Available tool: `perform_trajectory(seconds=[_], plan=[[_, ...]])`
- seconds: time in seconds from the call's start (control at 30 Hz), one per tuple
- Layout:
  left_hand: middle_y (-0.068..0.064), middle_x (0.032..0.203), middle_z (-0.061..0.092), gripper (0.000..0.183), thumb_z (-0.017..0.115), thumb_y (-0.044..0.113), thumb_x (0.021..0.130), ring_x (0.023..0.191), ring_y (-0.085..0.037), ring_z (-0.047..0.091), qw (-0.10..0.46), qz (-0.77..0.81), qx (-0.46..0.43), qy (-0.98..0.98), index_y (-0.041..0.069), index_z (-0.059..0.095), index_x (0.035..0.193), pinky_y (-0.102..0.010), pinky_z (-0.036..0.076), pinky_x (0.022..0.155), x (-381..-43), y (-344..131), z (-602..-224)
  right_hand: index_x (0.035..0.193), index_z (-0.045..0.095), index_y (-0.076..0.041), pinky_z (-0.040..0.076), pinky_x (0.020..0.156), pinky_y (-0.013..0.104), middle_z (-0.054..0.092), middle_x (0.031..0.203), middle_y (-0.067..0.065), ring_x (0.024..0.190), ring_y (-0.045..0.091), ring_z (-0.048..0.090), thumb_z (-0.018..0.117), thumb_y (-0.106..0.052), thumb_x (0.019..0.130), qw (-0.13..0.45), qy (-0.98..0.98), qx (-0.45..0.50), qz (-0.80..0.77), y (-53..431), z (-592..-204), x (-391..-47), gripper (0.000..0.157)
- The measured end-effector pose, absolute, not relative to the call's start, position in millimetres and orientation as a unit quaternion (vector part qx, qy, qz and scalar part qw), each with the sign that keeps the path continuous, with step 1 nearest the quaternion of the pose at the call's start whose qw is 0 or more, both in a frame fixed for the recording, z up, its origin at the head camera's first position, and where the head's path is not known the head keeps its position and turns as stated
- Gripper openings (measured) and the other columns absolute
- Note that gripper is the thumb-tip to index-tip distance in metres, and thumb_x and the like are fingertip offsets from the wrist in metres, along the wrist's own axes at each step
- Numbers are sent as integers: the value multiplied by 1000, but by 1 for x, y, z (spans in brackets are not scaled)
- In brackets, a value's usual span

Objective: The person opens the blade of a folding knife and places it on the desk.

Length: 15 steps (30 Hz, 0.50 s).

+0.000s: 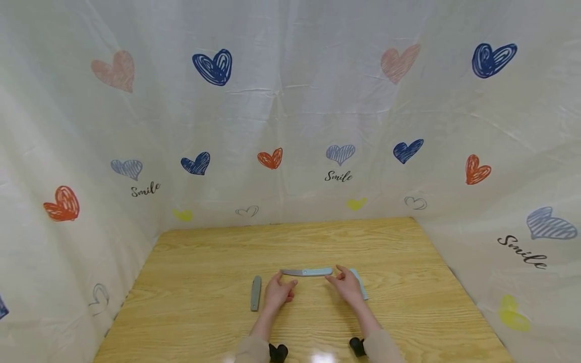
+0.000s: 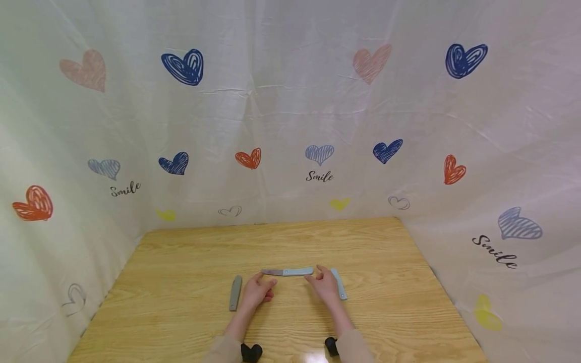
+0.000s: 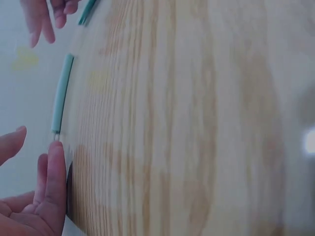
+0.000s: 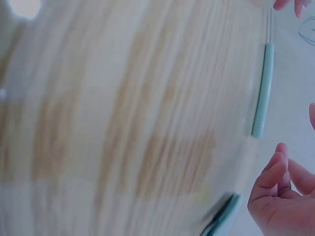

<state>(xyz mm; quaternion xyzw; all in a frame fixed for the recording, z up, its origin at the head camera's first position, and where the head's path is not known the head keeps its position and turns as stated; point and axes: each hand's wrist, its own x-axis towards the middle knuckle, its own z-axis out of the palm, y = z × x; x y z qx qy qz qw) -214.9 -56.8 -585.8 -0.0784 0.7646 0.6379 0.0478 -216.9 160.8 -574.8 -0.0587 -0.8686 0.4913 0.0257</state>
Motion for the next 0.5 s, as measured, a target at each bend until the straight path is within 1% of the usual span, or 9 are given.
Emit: perform_trajectory(seconds=[0.1,0.2,0.37,0.43,0.5], plan=[[-8,64,61,71,72,8,86,49,-10,56,18,632,-78,771,-17,33,141,-22,52,46,-211,-47,-586,130,52,13,46,64,27,60,91,10,81,19,56,73,-24,88,36,-869,-58,490,166,-571,-214,60],[-9,70,61,65,72,5,84,51,-11,57,-5,638,-73,766,-15,39,136,-23,52,46,-209,-34,-584,132,51,12,49,69,29,62,99,14,89,24,59,71,-25,90,32,-861,-67,503,173,-565,-211,59],[-11,87,62,58,73,7,84,63,-14,60,7,651,-40,758,-12,46,132,-26,55,55,-210,-9,-577,137,47,9,52,78,38,59,115,20,103,31,56,66,-31,94,27,-855,-88,511,190,-559,-204,62],[-11,91,63,56,72,8,85,64,-15,60,17,652,-27,757,-11,47,132,-26,56,58,-212,1,-575,138,46,8,52,82,42,58,119,22,107,34,55,63,-33,96,29,-854,-97,510,198,-559,-202,61],[-11,90,65,55,72,9,85,63,-16,61,23,655,-18,755,-12,49,130,-27,56,58,-214,10,-574,137,46,10,51,86,47,57,120,26,109,38,55,59,-31,98,37,-856,-101,505,205,-559,-200,58]])
